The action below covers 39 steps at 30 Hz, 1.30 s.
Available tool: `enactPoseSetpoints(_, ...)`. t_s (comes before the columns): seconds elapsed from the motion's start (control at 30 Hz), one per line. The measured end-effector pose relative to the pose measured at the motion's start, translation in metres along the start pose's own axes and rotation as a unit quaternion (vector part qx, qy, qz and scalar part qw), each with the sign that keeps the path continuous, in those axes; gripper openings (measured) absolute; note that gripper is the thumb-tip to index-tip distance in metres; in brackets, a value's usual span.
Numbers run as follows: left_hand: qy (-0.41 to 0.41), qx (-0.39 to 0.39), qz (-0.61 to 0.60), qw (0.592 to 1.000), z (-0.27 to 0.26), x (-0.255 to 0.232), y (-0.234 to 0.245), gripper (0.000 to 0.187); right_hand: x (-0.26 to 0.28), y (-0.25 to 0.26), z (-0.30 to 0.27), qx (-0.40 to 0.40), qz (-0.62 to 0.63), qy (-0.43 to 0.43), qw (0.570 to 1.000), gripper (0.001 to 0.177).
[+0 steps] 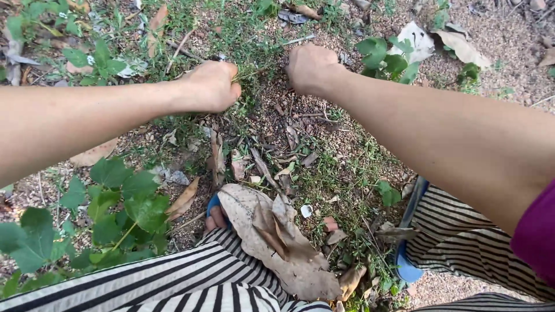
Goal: The person pulls up weeds and grass from the ground by hand.
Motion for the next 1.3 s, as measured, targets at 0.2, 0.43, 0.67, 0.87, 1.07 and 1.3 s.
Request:
enactPoseSetpoints(0.2, 0.006, 0.014, 0.001, 1.0, -0.01, 0.004, -0.007, 0.036, 0.016, -0.005, 0.018, 0.009, -0.048, 0.22, 0.974, 0.033)
enactPoseSetpoints(0.43, 0.045, 0.004, -0.026, 0.999, -0.003, 0.0, 0.004, 0.041, 0.072, 0.034, -0.068, -0.076, 0.094, 0.194, 0.974, 0.023)
enactPoseSetpoints(0.67, 0.008, 0.018, -0.01, 1.0, 0.003, 0.007, -0.019, 0.034, 0.004, 0.02, -0.017, -0.068, -0.012, 0.009, 0.998, 0.025)
enactPoseSetpoints(0.87, -0.006, -0.003, 0.0, 1.0, -0.017, 0.007, -0.011, 0.033, 0.061, 0.034, -0.061, 0.015, 0.043, 0.131, 0.99, 0.03)
enactPoseSetpoints(1.07, 0.067, -0.045, -0.025, 0.996, -0.015, 0.014, 0.003, 0.035, 0.08, 0.038, -0.087, 0.005, 0.087, 0.114, 0.99, 0.036)
enactPoseSetpoints(1.3, 0.072, -0.002, 0.032, 0.997, -0.021, 0.007, -0.002, 0.037, 0.053, -0.004, -0.047, 0.0, 0.038, 0.09, 0.995, 0.037)
Point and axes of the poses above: each hand's wrist, its own z-axis towards the middle knuckle, its own y-axis out of the back of the hand, x = y × z, the point moved 4 cm from there along z, towards the middle knuckle
